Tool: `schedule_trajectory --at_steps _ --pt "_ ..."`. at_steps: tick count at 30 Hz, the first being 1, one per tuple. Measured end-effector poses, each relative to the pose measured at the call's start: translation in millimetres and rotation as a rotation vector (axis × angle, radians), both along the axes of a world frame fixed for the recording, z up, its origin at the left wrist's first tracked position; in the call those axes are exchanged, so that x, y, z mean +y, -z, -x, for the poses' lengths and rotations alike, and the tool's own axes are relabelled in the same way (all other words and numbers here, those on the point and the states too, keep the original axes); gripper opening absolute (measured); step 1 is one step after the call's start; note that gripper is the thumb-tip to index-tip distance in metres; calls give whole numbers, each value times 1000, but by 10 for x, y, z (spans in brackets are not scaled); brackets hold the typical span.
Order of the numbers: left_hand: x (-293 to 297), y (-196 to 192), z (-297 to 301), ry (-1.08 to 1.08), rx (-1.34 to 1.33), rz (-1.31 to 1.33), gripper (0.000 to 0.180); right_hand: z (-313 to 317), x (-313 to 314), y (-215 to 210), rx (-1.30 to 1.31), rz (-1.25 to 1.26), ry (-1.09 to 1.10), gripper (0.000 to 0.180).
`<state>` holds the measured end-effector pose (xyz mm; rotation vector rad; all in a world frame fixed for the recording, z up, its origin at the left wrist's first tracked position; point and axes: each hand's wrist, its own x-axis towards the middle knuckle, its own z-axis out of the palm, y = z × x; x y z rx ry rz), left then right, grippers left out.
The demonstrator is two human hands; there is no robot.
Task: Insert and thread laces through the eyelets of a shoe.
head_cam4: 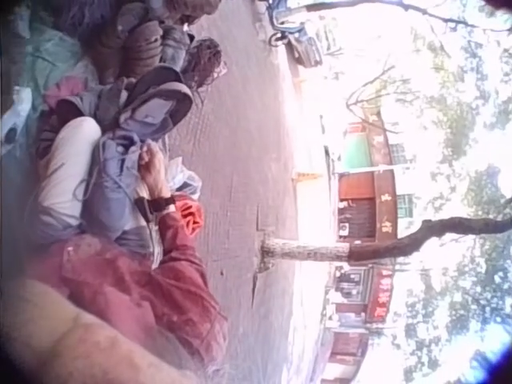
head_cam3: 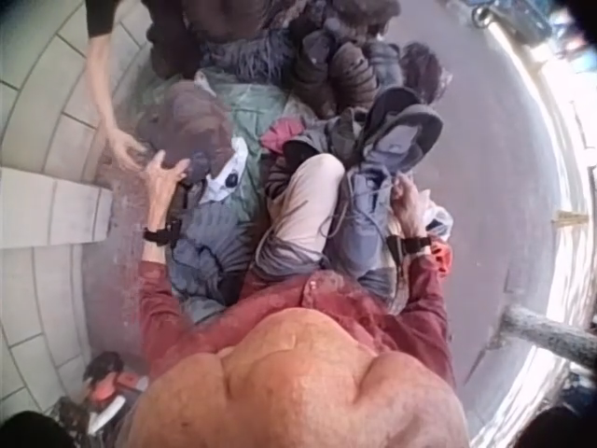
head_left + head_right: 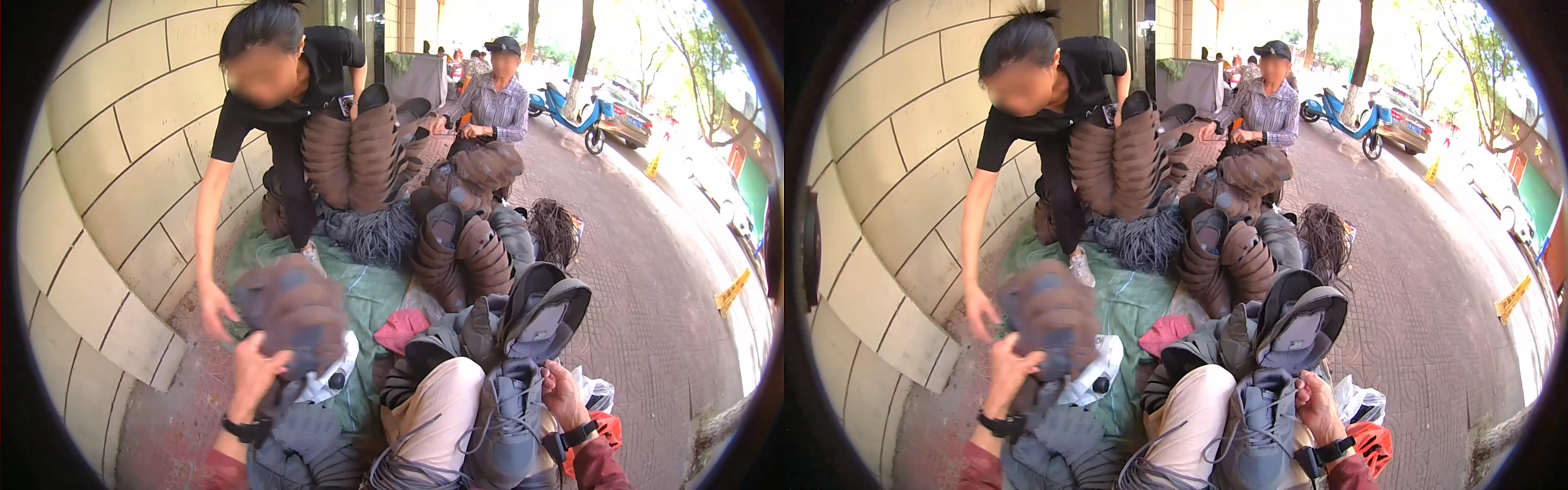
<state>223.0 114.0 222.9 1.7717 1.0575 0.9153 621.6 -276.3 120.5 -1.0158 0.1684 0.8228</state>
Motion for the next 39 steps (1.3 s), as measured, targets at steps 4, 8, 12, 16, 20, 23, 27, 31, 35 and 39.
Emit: schedule_trajectory --at_steps 4,8,12,16,20,23,27,31,35,39 --pt "-8 318 -665 236 83 41 29 -6 -7 58 5 -61 -12 9" --pt "190 404 -1183 218 -182 305 39 72 -48 55 41 -100 57 11" --pt "147 652 -1529 225 -247 422 32 152 -68 28 67 -186 47 11" --pt "-85 691 -1789 246 -124 351 31 203 -112 20 51 -202 36 11" --pt "-43 727 -1775 302 -73 347 37 128 -191 107 89 -176 -13 9" --pt "128 718 -1673 159 75 45 36 43 -190 62 8 -171 -129 15" --pt "-203 225 -1551 157 -3 -351 38 -98 -87 -145 -102 -195 -118 13" --pt "-1295 -102 -1765 663 83 -112 26 -204 -224 -289 -167 -146 -101 14" --pt "-1971 39 -1730 829 71 -253 23 54 -222 -564 -415 141 -31 25" --pt "-2266 172 -1569 828 146 -249 25 260 -397 -622 -796 246 -62 17"
